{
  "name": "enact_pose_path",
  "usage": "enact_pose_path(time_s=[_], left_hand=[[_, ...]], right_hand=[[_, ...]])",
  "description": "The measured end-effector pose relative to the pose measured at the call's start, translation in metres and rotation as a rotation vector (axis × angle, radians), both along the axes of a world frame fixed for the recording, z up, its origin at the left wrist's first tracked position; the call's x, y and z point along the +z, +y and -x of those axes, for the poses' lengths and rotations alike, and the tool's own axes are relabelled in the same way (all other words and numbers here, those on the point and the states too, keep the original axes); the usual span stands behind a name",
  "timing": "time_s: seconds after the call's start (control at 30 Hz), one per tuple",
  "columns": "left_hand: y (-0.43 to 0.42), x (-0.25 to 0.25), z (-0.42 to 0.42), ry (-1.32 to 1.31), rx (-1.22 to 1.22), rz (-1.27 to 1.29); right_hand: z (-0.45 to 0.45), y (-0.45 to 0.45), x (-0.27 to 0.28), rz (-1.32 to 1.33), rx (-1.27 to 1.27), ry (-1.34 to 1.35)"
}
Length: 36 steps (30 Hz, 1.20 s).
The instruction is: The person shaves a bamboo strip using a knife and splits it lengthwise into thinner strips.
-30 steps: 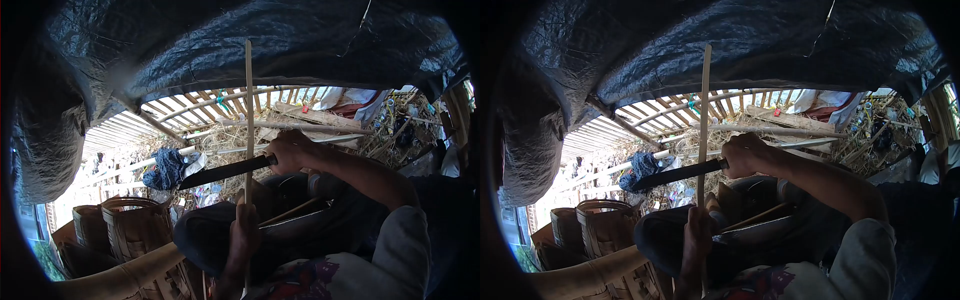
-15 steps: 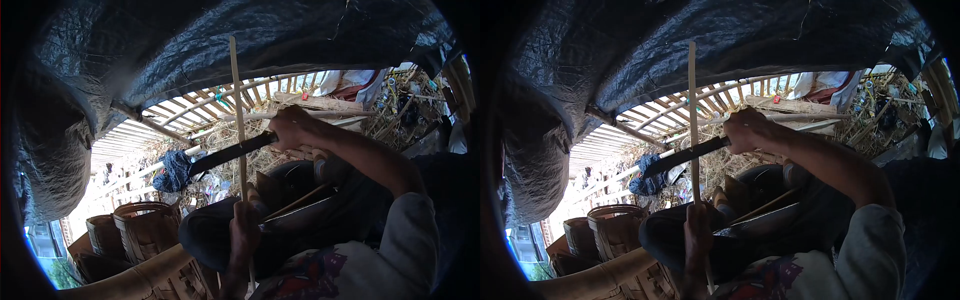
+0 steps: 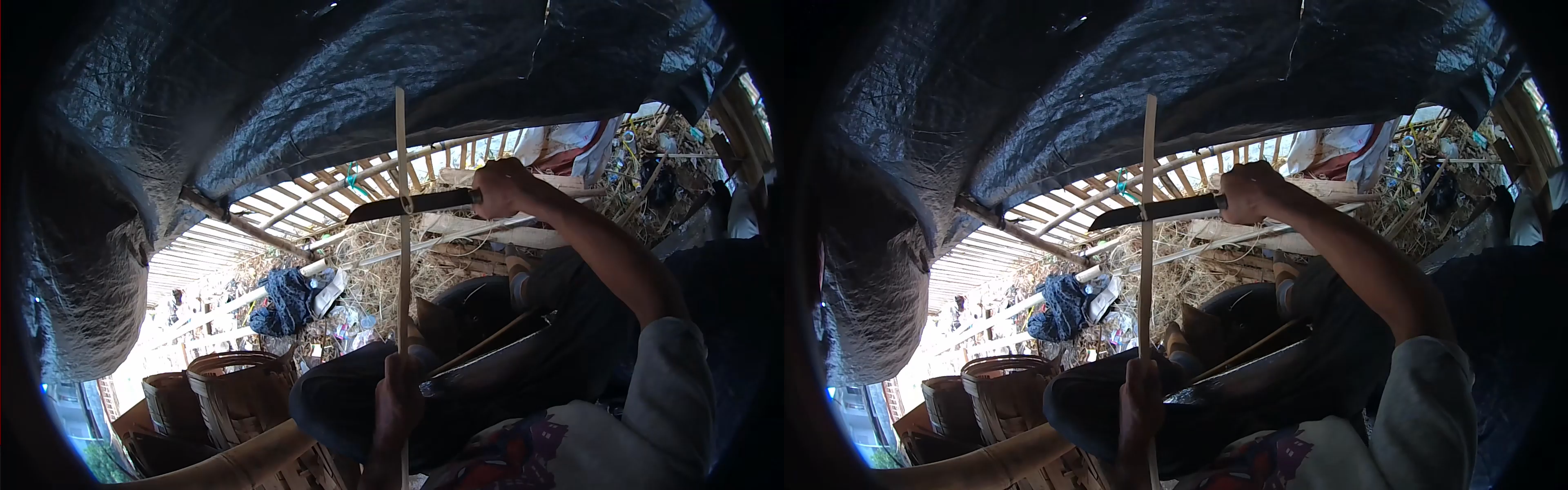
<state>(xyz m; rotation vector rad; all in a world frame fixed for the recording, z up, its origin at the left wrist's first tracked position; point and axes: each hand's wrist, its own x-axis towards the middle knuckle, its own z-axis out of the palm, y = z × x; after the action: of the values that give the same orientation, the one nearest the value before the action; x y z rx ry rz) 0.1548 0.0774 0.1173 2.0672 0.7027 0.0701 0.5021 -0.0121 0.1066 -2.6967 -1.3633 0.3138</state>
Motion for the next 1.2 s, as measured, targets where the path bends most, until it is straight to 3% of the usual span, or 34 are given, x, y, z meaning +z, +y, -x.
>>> enact_pose_path(time_s=[0.07,0.17,0.43,0.5,0.57,0.6,0.7,0.77,0.8,0.9,1.03,1.13,1.2], left_hand=[[-0.001,-0.002,0.012,0.003,-0.032,-0.007],[-0.002,-0.008,0.018,0.131,-0.028,0.055],[0.001,-0.003,0.040,0.130,-0.047,0.080],[-0.001,-0.013,0.054,0.103,-0.060,0.086],[0.000,-0.028,0.076,0.131,0.016,0.080],[-0.002,-0.032,0.081,-0.019,0.044,0.058],[-0.003,-0.013,0.072,0.002,0.033,0.017],[-0.003,-0.014,0.060,0.025,0.066,0.070],[-0.002,-0.015,0.058,0.071,0.081,0.120],[-0.001,-0.022,0.054,-0.028,0.048,0.046],[-0.004,-0.019,0.049,-0.032,0.055,0.108],[-0.008,-0.023,0.047,-0.029,0.042,0.022],[-0.011,-0.018,0.042,-0.025,0.106,0.146]], right_hand=[[-0.026,-0.012,0.005,0.068,-0.165,-0.007],[-0.032,-0.031,-0.003,0.136,-0.192,-0.018],[-0.062,-0.058,-0.005,0.054,-0.364,-0.035],[-0.075,-0.070,-0.001,0.170,-0.394,-0.055],[-0.104,-0.093,-0.028,-0.206,-0.744,0.245],[-0.105,-0.106,-0.026,-0.273,-0.631,0.141],[-0.109,-0.111,-0.040,-0.100,-0.668,0.049],[-0.101,-0.103,-0.027,-0.037,-0.589,0.178],[-0.090,-0.100,-0.022,-0.154,-0.552,0.295],[-0.068,-0.086,-0.016,-0.336,-0.359,0.124],[-0.024,-0.061,0.009,-0.674,-0.208,0.222],[0.009,-0.046,0.027,-0.494,0.017,0.194],[0.024,-0.035,0.023,-0.341,0.125,0.050]])
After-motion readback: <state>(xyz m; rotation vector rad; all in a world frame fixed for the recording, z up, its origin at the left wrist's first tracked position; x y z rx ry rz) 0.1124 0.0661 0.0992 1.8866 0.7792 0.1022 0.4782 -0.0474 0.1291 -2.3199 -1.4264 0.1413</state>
